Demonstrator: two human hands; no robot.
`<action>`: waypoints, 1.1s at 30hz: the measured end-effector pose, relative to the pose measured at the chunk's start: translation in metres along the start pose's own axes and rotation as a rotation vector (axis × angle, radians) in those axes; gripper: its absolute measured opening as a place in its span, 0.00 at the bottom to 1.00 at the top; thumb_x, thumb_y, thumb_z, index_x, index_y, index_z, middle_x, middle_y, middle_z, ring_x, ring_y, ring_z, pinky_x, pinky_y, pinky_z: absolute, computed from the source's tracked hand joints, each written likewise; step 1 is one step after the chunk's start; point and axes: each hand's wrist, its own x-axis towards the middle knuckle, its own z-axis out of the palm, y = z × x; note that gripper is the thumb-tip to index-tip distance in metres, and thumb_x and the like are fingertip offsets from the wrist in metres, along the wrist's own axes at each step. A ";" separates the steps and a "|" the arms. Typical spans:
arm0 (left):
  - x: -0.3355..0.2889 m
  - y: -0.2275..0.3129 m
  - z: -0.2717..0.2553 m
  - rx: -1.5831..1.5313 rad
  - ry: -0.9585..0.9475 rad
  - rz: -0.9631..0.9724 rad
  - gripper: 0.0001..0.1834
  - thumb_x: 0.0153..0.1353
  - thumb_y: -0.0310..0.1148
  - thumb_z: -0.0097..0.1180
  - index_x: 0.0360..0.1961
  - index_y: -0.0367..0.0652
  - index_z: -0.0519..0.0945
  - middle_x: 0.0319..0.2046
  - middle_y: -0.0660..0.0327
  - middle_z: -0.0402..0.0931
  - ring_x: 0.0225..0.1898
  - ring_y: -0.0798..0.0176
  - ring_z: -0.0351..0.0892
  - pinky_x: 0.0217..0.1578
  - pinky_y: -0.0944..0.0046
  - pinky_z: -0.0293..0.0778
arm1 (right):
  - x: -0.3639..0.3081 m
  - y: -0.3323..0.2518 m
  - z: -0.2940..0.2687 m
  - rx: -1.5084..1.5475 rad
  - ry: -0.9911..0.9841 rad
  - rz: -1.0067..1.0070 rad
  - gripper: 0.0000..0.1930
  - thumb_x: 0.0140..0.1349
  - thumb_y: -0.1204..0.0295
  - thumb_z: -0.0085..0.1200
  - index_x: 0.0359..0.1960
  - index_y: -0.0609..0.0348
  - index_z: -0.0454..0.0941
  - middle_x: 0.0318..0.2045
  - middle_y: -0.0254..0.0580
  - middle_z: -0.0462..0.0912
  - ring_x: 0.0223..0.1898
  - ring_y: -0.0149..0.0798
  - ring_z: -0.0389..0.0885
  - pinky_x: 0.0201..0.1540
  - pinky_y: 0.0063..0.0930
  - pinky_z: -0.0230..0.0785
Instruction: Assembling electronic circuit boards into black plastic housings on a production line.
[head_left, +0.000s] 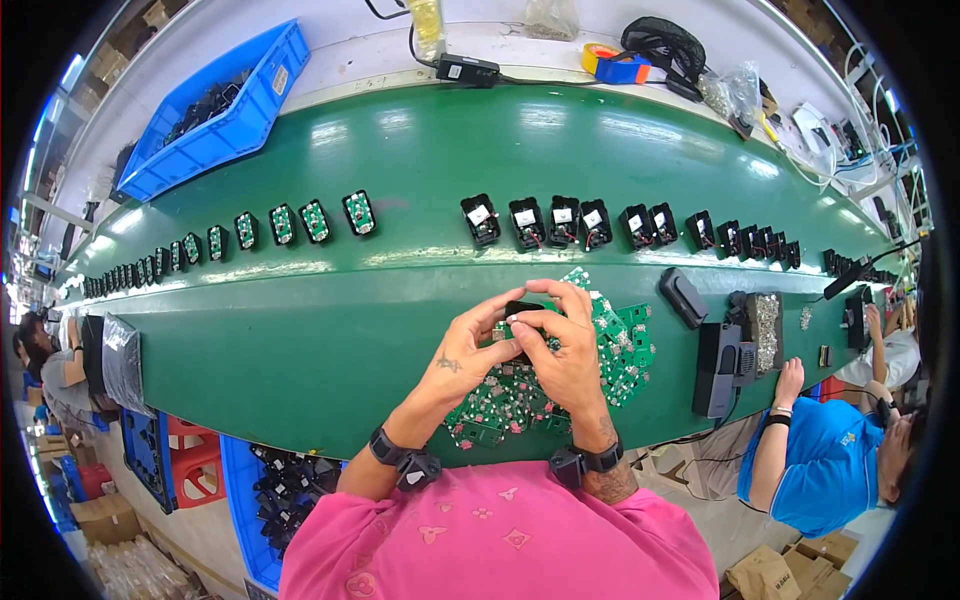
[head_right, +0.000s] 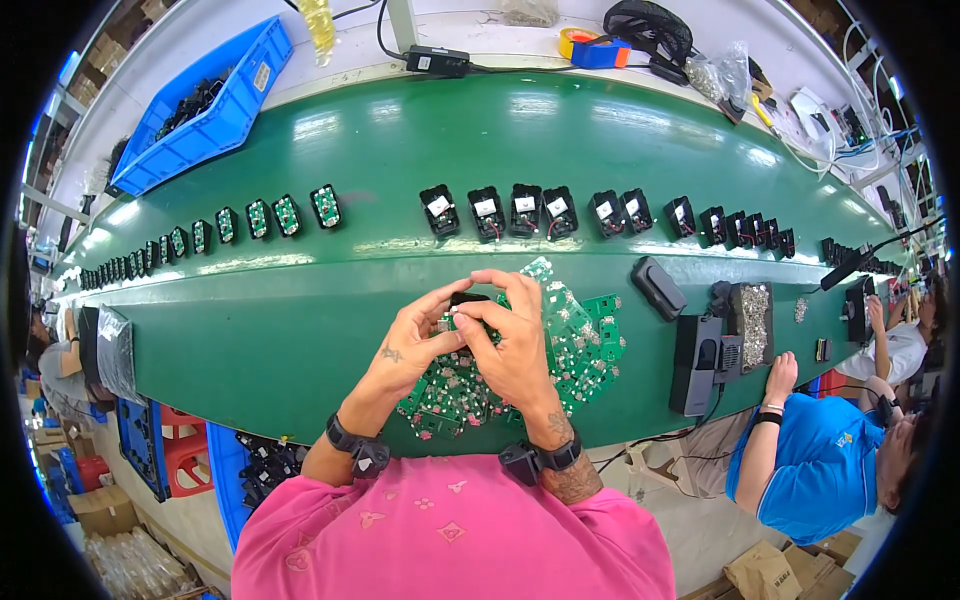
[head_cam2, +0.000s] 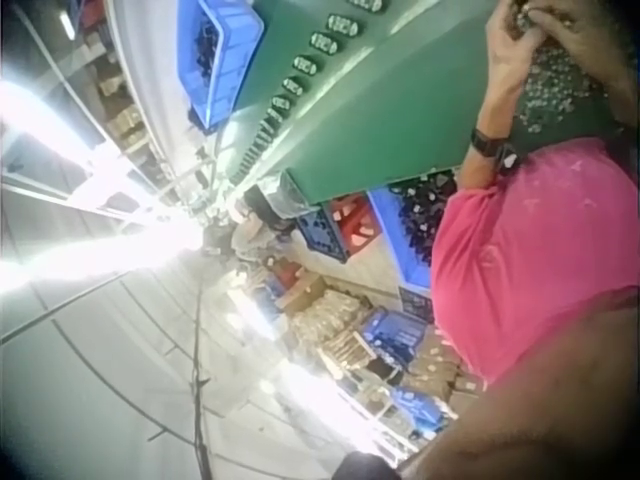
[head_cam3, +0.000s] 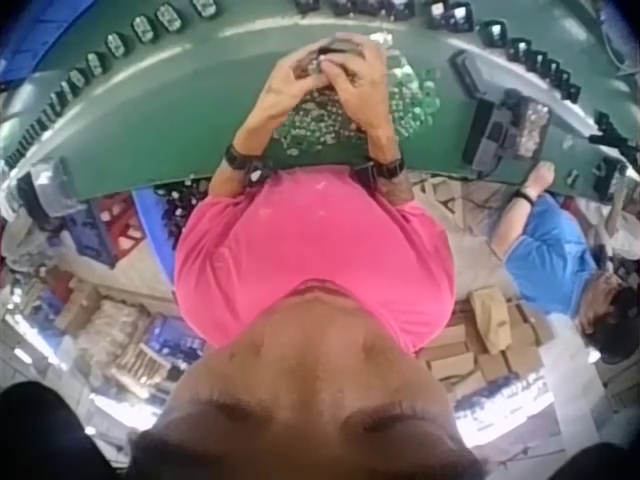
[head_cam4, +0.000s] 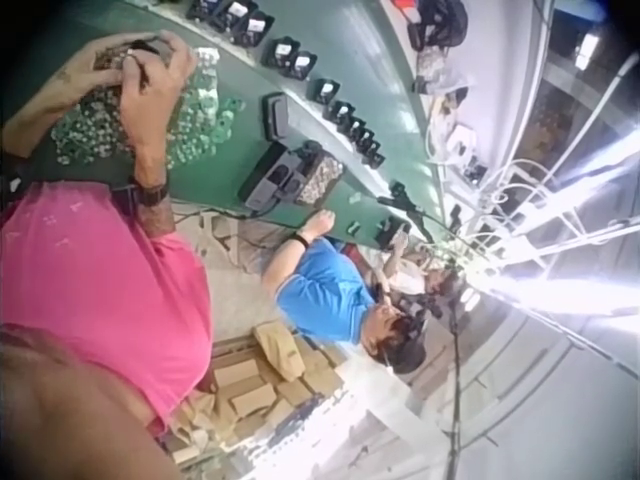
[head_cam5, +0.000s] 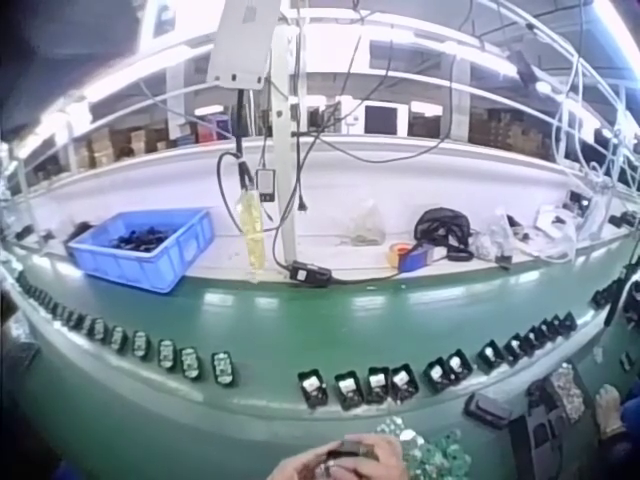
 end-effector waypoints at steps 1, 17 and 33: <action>0.000 0.000 0.002 0.000 0.001 0.000 0.34 0.61 0.24 0.62 0.69 0.40 0.66 0.56 0.57 0.74 0.50 0.68 0.78 0.51 0.65 0.77 | -0.001 0.001 0.000 -0.005 0.002 0.005 0.07 0.57 0.73 0.63 0.37 0.56 0.86 0.53 0.42 0.78 0.56 0.49 0.68 0.58 0.42 0.63; -0.010 0.022 0.026 0.354 0.275 0.351 0.28 0.61 0.14 0.55 0.64 0.35 0.72 0.58 0.55 0.74 0.52 0.66 0.78 0.50 0.68 0.77 | -0.004 -0.014 -0.004 -0.098 0.101 -0.093 0.01 0.60 0.78 0.59 0.32 0.63 0.80 0.29 0.44 0.78 0.30 0.42 0.77 0.32 0.33 0.69; -0.015 0.035 0.035 0.918 0.221 0.457 0.29 0.54 0.13 0.55 0.59 0.43 0.77 0.46 0.48 0.79 0.43 0.49 0.84 0.42 0.61 0.79 | 0.001 -0.009 -0.024 0.013 -0.163 -0.010 0.01 0.56 0.80 0.57 0.29 0.65 0.78 0.25 0.46 0.77 0.28 0.49 0.79 0.31 0.39 0.70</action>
